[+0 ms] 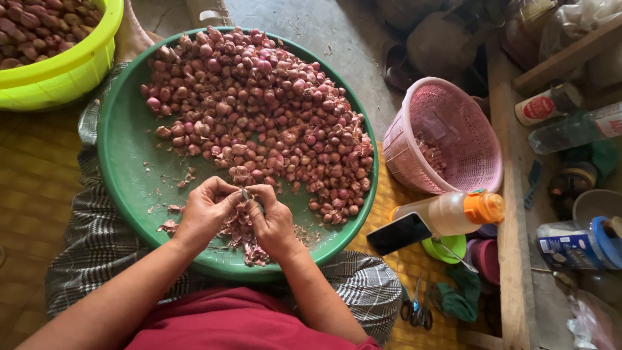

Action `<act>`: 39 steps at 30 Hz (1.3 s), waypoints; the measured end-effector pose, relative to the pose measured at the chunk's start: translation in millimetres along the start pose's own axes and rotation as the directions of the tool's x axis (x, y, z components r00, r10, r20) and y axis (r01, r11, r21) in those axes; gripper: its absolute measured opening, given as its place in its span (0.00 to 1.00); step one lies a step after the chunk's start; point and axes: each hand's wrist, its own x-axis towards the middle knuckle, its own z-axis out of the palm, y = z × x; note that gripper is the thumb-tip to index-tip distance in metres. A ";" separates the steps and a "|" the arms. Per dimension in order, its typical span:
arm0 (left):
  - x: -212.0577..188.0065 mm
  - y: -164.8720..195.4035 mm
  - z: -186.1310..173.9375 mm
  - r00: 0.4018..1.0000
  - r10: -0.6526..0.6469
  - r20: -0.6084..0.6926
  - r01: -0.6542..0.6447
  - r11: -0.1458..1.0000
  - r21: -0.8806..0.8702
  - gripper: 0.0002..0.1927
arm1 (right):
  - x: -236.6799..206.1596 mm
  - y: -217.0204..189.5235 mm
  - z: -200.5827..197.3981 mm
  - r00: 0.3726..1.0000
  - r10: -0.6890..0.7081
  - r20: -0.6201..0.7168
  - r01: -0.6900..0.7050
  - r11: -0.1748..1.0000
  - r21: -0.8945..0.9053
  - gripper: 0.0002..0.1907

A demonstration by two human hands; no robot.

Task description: The person sits on the floor with a large green tray of unpeeled shallots on their lap, peeling the dry outer skins off the shallots by hand one at a time. They drop the removed skins onto the tray and place peeled shallots aside, occasionally reaching into a nearby yellow basin for more shallots.

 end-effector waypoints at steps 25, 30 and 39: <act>4.2 -4.6 -7.7 0.989 -0.136 0.064 0.148 0.955 -0.257 0.10 | 2.6 34.6 -11.8 0.963 0.122 0.241 -0.226 0.852 0.472 0.13; 2.9 2.0 -7.0 0.990 -0.128 0.061 0.138 0.965 -0.224 0.10 | 4.2 23.4 -19.4 0.951 0.176 0.253 -0.287 0.806 0.517 0.17; 2.2 1.1 -9.8 0.994 -0.086 0.069 0.097 0.979 -0.177 0.09 | 4.8 18.3 -15.1 0.957 0.144 0.252 -0.242 0.874 0.421 0.14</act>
